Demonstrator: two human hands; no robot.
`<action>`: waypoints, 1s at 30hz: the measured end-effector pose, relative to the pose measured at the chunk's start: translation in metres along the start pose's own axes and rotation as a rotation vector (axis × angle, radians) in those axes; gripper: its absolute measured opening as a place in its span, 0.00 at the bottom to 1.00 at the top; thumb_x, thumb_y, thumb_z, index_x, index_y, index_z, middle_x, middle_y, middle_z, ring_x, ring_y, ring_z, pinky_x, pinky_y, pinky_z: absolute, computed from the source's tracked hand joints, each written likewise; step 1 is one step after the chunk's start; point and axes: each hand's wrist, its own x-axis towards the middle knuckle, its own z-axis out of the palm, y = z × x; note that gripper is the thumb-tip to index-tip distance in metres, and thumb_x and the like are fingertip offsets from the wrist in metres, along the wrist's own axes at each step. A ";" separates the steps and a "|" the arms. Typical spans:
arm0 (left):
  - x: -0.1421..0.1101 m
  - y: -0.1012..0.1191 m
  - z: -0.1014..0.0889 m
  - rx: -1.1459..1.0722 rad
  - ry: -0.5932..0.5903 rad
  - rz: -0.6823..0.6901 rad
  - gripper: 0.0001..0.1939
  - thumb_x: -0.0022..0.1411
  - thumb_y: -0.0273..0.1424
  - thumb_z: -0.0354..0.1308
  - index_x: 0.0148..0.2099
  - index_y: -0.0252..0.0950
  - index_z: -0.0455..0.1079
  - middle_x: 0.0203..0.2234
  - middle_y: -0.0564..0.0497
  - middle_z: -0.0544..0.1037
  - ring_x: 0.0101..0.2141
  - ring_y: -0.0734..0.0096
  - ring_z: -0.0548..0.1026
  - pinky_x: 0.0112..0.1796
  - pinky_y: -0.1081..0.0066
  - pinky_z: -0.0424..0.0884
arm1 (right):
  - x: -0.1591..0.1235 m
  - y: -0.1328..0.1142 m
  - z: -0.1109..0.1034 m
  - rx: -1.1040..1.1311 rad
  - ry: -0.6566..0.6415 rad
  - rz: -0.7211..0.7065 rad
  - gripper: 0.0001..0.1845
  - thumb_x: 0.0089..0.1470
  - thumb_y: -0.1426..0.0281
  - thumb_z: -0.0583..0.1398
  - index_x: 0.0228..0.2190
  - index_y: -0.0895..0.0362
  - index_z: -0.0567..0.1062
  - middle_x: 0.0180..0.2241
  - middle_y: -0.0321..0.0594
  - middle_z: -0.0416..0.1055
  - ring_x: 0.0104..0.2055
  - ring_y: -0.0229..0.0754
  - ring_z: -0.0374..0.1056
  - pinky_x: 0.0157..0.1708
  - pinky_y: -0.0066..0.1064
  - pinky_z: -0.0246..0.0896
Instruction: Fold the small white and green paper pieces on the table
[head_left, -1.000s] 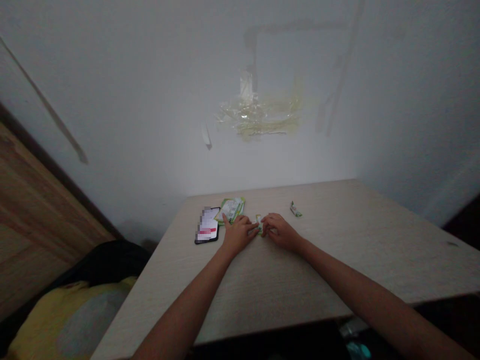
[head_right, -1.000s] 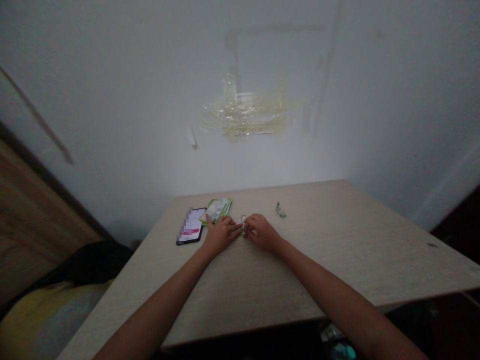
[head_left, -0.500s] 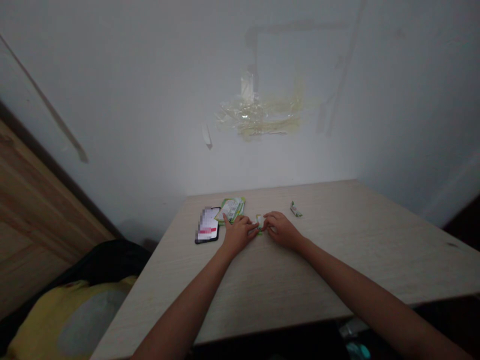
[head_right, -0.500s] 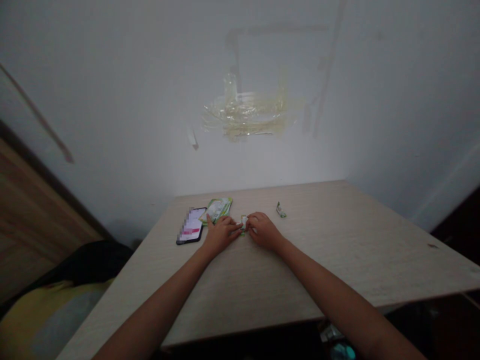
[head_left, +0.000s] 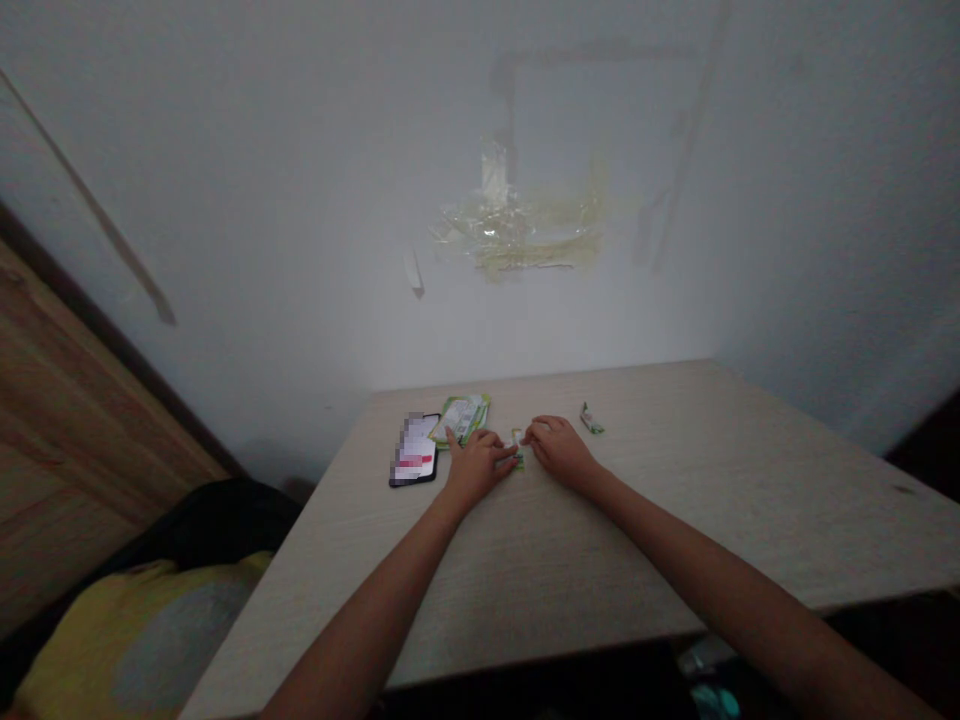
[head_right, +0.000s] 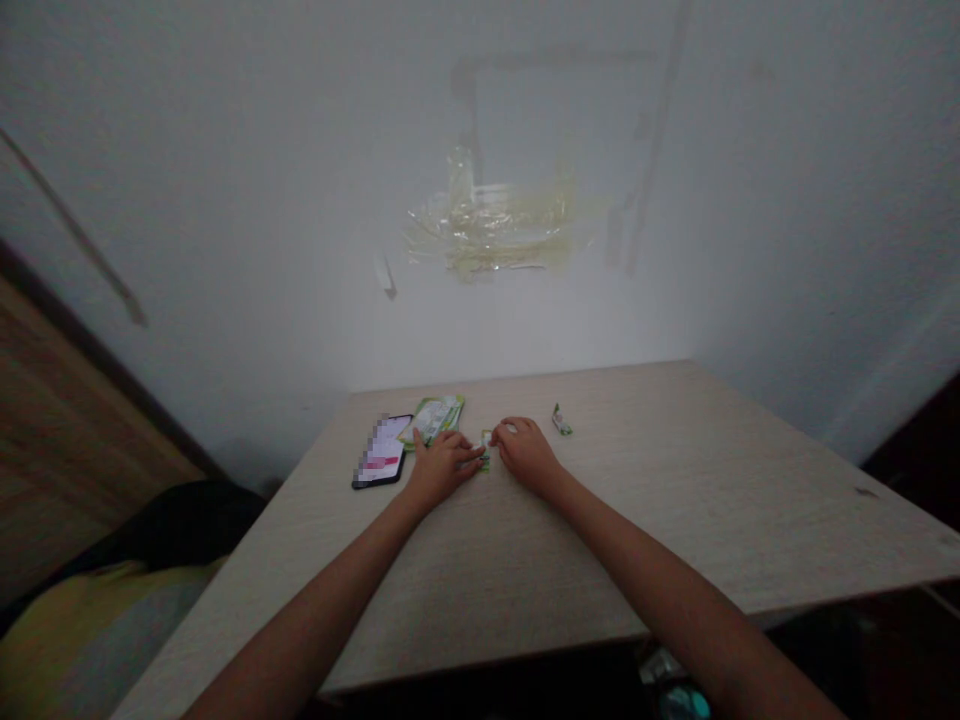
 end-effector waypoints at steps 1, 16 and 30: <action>0.000 0.000 0.000 -0.001 0.000 -0.001 0.12 0.64 0.43 0.57 0.49 0.56 0.74 0.43 0.53 0.77 0.53 0.58 0.67 0.55 0.26 0.24 | 0.001 0.000 0.000 -0.013 -0.008 0.013 0.10 0.59 0.75 0.56 0.41 0.56 0.76 0.45 0.46 0.72 0.55 0.46 0.63 0.57 0.40 0.53; 0.000 -0.001 0.000 -0.026 0.000 0.008 0.12 0.63 0.42 0.58 0.49 0.56 0.74 0.42 0.54 0.77 0.53 0.59 0.66 0.54 0.26 0.22 | 0.002 -0.003 0.007 -0.096 -0.067 0.079 0.15 0.63 0.72 0.51 0.49 0.56 0.71 0.49 0.47 0.72 0.59 0.49 0.58 0.60 0.44 0.47; -0.001 0.002 -0.002 -0.016 -0.012 -0.003 0.13 0.64 0.42 0.56 0.51 0.56 0.74 0.43 0.53 0.77 0.53 0.58 0.66 0.55 0.26 0.24 | -0.002 0.006 0.016 0.003 -0.041 0.058 0.17 0.62 0.73 0.52 0.52 0.58 0.69 0.51 0.48 0.70 0.58 0.49 0.58 0.59 0.44 0.51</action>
